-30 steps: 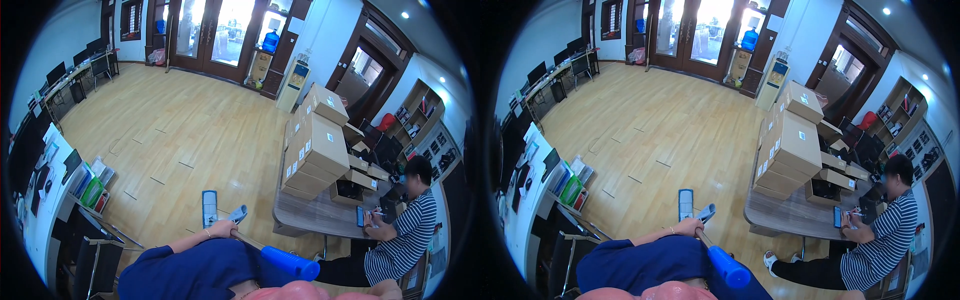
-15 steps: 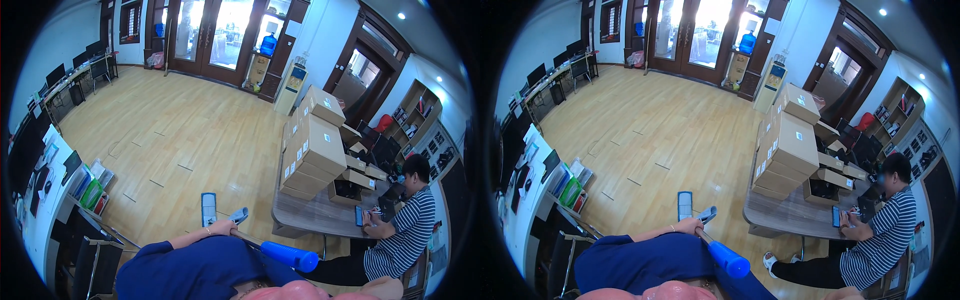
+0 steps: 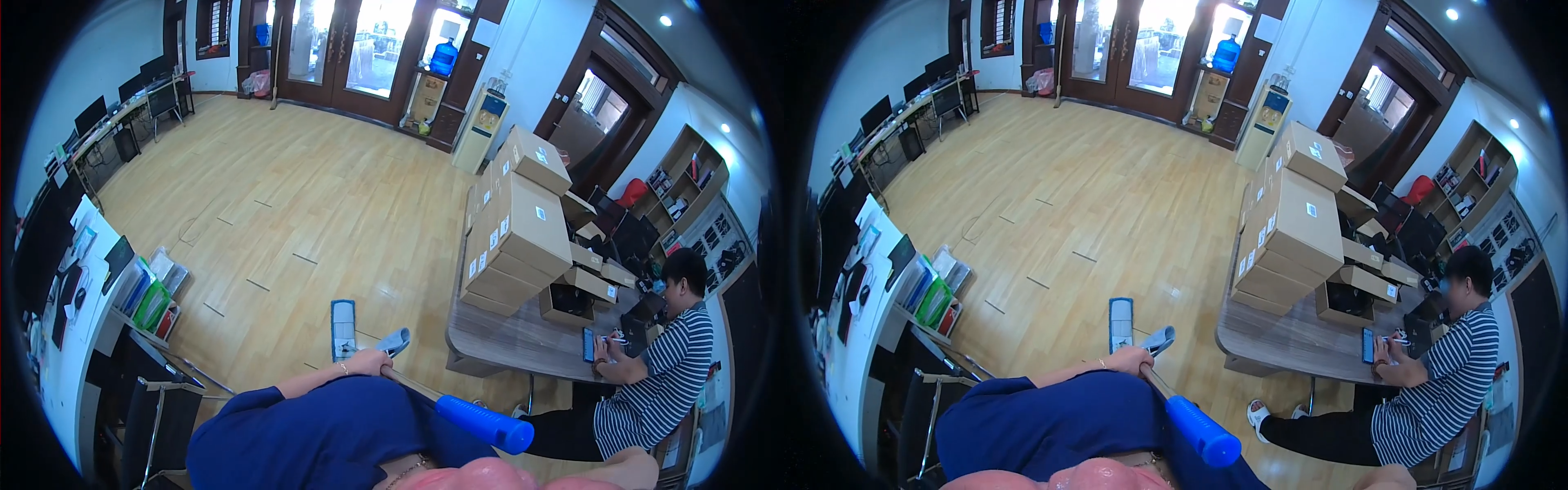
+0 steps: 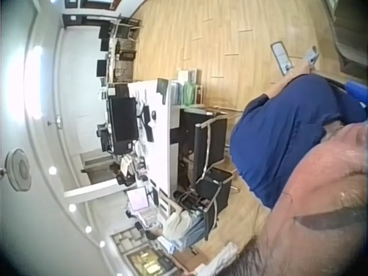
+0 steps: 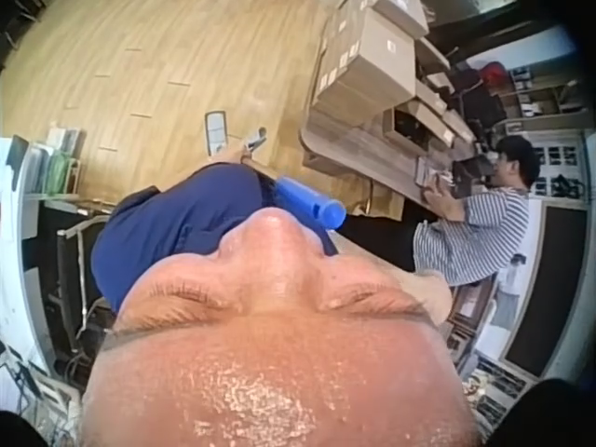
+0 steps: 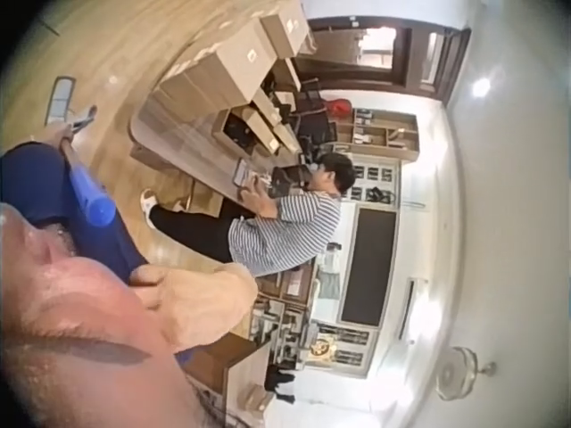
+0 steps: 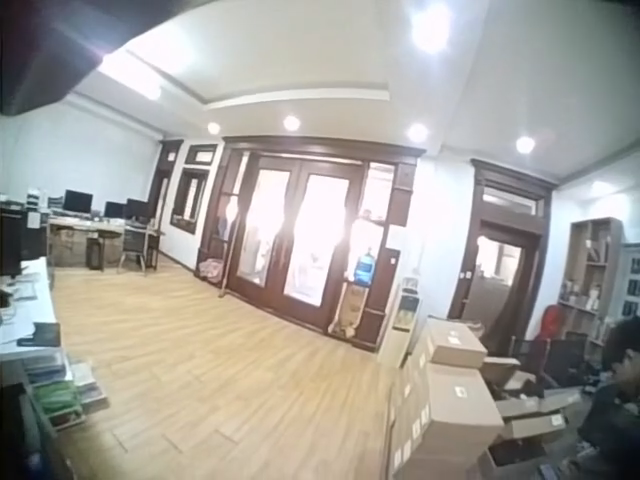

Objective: Mopping the wooden floor of an office using a flat mop and a cleaning cloth.

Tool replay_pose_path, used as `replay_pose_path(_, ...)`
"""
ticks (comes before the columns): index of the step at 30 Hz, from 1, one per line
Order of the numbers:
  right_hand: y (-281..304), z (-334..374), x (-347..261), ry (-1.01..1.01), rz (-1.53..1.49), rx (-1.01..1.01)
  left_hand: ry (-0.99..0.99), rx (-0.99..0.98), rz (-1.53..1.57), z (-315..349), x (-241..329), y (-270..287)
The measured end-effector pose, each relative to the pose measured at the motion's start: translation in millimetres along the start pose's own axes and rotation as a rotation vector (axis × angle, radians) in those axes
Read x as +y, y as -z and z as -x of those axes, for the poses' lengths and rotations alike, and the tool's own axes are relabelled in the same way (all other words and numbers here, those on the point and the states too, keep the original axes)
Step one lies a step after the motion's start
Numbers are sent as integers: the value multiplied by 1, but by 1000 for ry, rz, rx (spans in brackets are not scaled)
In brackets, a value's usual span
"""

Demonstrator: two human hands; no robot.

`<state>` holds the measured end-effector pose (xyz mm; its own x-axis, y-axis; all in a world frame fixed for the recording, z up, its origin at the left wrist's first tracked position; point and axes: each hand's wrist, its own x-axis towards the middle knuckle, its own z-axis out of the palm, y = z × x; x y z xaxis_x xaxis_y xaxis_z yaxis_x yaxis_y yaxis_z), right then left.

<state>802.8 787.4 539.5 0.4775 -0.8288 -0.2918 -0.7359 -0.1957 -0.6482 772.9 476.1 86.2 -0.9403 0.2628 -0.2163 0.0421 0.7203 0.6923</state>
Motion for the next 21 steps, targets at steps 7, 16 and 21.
replay_pose_path(7, -2, 5, 2, 27, -21, 20, -6, 5, -11, -1, 11, 2)
replay_pose_path(16, -7, 6, 4, 68, -27, 55, -24, -12, -9, -2, 11, -7)
replay_pose_path(21, -9, 4, 3, 81, -39, 76, -25, -4, -28, 0, 16, -8)
